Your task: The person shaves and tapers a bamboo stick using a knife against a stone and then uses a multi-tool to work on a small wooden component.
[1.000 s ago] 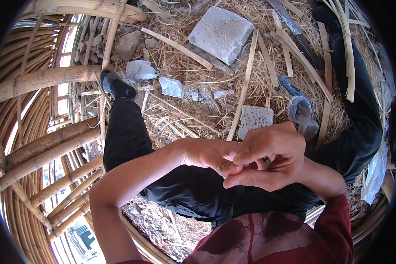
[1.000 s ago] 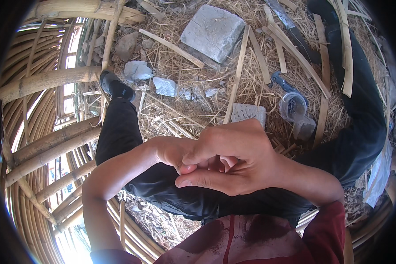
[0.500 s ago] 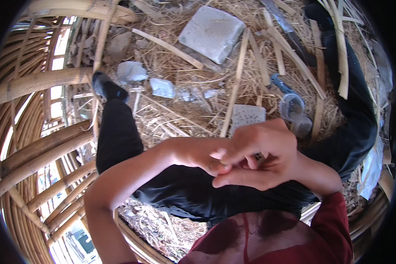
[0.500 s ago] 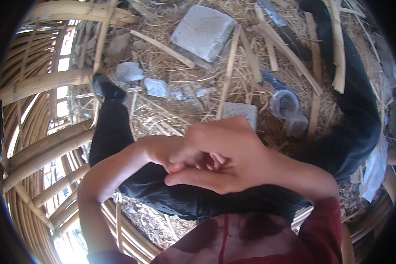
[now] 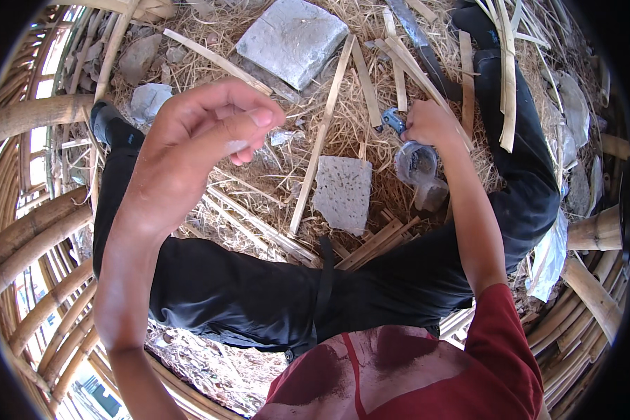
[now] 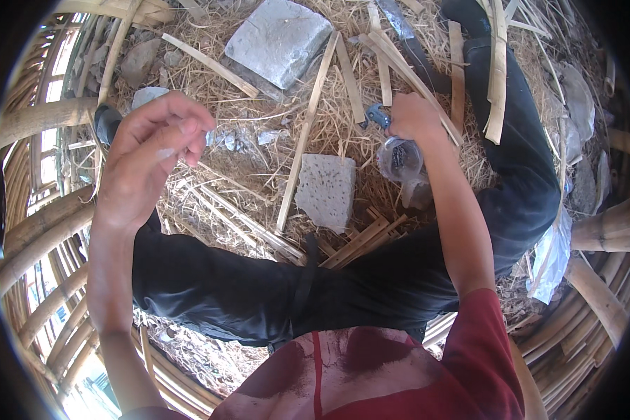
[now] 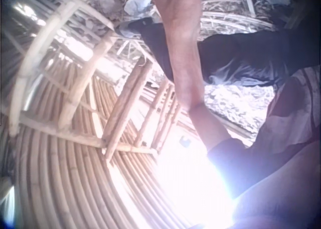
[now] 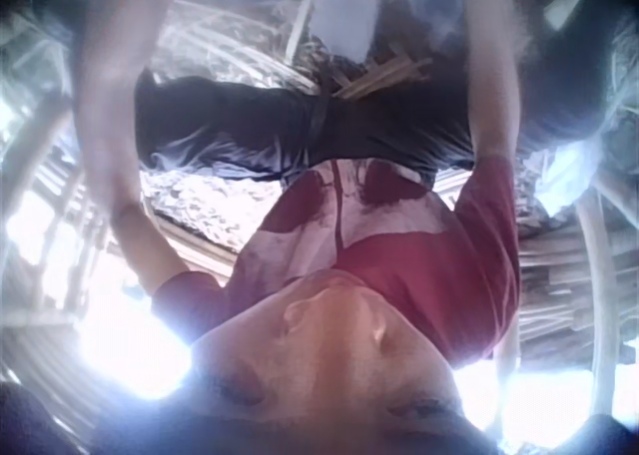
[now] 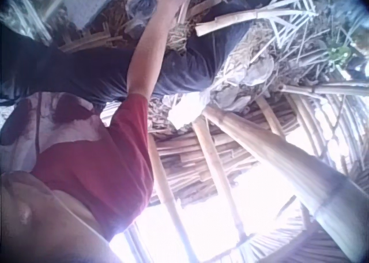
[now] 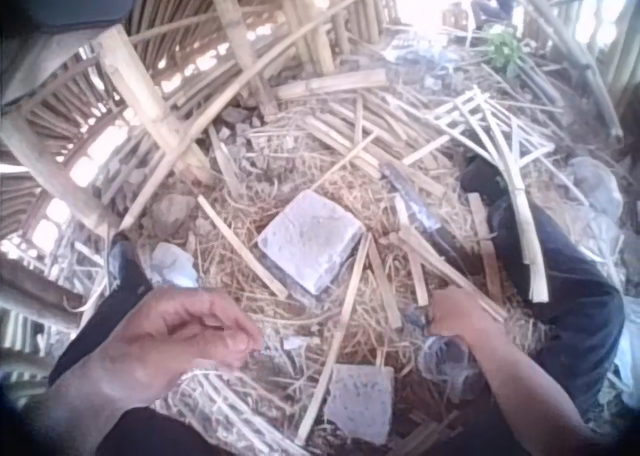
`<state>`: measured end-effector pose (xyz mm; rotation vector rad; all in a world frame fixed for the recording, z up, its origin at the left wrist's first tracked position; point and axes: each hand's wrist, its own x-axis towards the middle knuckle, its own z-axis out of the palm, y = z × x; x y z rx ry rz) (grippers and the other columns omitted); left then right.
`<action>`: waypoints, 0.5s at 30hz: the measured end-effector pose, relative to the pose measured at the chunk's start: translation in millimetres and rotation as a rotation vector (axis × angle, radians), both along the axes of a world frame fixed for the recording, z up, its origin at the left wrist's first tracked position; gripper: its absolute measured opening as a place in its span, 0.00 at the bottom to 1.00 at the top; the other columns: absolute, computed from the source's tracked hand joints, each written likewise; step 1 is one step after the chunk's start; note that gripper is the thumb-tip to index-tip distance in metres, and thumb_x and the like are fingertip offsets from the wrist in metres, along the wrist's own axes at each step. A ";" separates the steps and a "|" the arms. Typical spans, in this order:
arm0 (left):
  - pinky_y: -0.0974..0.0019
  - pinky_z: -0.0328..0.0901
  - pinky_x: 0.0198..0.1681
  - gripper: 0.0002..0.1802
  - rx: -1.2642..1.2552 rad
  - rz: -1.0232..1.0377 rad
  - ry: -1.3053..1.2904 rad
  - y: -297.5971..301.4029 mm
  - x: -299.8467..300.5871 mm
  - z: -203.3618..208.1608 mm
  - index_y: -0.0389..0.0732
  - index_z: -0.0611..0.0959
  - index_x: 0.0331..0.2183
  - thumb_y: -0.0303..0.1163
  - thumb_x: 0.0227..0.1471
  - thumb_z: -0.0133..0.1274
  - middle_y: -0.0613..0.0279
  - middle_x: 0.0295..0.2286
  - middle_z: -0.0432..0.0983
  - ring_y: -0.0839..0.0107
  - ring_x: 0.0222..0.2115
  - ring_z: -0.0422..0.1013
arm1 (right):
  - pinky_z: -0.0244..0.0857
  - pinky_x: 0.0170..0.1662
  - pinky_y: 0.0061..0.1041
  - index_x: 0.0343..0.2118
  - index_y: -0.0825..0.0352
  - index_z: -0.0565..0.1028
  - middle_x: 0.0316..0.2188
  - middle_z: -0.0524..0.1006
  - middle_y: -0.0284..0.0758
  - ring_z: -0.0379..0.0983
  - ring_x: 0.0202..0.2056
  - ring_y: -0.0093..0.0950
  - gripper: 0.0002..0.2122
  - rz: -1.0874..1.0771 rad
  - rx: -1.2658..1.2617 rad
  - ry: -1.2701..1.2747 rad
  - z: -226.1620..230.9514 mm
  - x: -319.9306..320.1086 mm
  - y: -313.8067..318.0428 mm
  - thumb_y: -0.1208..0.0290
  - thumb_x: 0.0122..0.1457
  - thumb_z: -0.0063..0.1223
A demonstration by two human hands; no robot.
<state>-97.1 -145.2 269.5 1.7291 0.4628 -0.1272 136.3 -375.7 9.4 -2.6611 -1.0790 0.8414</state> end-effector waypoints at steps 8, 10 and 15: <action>0.73 0.59 0.32 0.12 0.017 0.010 -0.001 -1.2 -0.5 -4.3 0.36 0.83 0.37 0.36 0.61 0.54 0.69 0.23 0.70 0.80 0.26 0.64 | 0.75 0.49 0.42 0.40 0.70 0.81 0.42 0.82 0.48 0.79 0.45 0.49 0.21 0.006 -0.157 -0.070 -12.6 -4.8 16.1 0.66 0.42 0.73; 0.73 0.59 0.32 0.13 0.026 0.010 0.009 0.0 -1.2 -4.0 0.36 0.83 0.37 0.36 0.62 0.53 0.69 0.23 0.70 0.80 0.26 0.65 | 0.75 0.46 0.42 0.37 0.70 0.81 0.38 0.82 0.48 0.80 0.42 0.48 0.19 0.042 -0.078 -0.093 -11.9 -3.5 11.9 0.66 0.41 0.72; 0.72 0.60 0.33 0.14 0.029 -0.004 -0.004 4.7 0.8 -3.7 0.35 0.83 0.38 0.37 0.62 0.53 0.68 0.24 0.70 0.79 0.27 0.65 | 0.72 0.36 0.36 0.28 0.74 0.79 0.25 0.80 0.46 0.78 0.28 0.42 0.15 0.062 0.287 0.026 -1.2 17.1 -5.5 0.67 0.40 0.67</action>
